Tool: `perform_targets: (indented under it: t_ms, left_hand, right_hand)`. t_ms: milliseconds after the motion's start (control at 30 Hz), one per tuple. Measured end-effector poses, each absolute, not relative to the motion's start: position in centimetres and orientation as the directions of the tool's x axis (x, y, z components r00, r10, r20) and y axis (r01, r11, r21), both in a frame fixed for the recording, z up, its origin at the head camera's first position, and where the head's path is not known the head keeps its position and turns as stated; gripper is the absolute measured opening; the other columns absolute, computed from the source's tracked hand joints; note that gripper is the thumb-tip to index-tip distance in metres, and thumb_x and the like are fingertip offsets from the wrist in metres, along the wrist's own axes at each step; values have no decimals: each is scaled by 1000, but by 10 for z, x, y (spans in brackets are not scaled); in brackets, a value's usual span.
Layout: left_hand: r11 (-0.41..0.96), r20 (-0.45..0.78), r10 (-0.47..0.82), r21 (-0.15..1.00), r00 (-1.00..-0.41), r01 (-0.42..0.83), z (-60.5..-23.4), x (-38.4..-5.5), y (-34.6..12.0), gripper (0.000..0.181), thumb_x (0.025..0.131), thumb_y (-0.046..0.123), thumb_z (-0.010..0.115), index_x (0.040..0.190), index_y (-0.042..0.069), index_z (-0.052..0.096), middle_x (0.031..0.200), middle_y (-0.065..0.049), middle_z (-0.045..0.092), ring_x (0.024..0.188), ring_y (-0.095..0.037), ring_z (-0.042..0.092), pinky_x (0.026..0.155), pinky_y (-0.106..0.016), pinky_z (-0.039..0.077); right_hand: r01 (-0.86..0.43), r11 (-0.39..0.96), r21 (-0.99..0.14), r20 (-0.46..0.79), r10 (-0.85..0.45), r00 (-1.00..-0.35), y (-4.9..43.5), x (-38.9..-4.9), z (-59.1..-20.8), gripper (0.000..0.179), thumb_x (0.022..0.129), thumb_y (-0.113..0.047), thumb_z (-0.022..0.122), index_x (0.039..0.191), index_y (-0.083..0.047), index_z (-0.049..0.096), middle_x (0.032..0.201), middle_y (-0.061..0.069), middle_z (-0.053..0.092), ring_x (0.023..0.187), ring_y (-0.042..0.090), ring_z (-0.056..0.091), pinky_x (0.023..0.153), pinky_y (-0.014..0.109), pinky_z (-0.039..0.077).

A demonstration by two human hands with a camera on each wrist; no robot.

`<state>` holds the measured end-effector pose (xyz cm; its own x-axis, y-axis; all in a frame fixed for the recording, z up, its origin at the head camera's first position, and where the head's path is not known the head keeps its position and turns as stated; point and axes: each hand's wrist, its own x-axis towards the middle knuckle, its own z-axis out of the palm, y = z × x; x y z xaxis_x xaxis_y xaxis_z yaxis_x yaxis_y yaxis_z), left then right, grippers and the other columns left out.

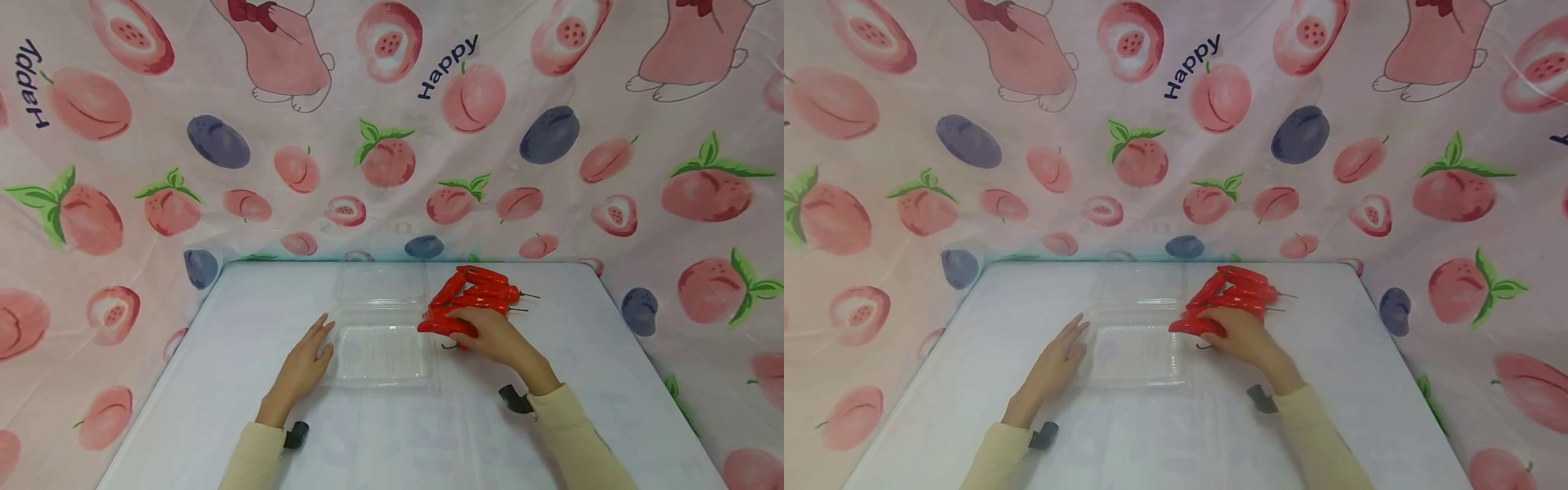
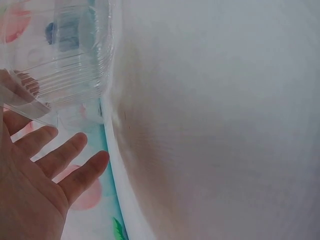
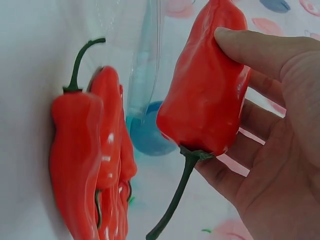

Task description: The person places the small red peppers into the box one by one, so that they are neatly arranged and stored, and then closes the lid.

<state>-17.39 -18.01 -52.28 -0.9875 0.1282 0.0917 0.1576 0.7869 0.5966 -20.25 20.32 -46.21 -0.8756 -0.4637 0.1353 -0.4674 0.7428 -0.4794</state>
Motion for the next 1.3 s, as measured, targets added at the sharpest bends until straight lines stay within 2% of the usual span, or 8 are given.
perform_targets:
  t_ms: [167,333,733,1100,1300]
  left_hand:
    - [786,95,124,598,-988,156,-524,-175,-179,48,99,19,52,146,11,47,162,-3,31,140,-34,44,109,-55,42]
    - [790,83,120,595,-989,146,-524,-175,-179,48,100,20,52,147,12,46,162,-2,30,141,-33,43,111,-54,41]
    - [789,80,123,596,-989,146,-525,-175,-179,48,100,21,52,147,13,46,162,-1,30,139,-33,46,109,-54,42]
    - [795,76,113,591,-991,136,-525,-176,-178,49,100,20,52,148,14,45,162,-1,29,139,-33,46,109,-55,42]
    - [795,97,117,587,-988,152,-526,-176,-180,48,99,19,53,147,12,46,161,-2,31,138,-34,47,109,-55,43]
  right_hand:
    - [-490,729,-478,148,-483,-863,194,-200,-462,41,84,-25,78,123,-22,66,115,-7,69,100,12,62,88,37,57]
    - [-514,723,-462,162,-501,-850,186,-199,-463,44,84,-27,78,126,-22,66,120,-10,69,106,11,63,92,37,57]
    - [-533,711,-458,154,-527,-836,166,-194,-459,43,86,-30,76,126,-21,66,119,-4,70,104,13,64,89,34,57]
    - [-552,682,-479,168,-546,-821,143,-192,-458,40,85,-32,77,122,-22,67,101,-11,70,85,4,58,78,23,55]
    - [-547,685,-481,151,-550,-821,127,-189,-457,42,84,-33,77,123,-23,67,99,-11,70,83,3,57,76,21,54]
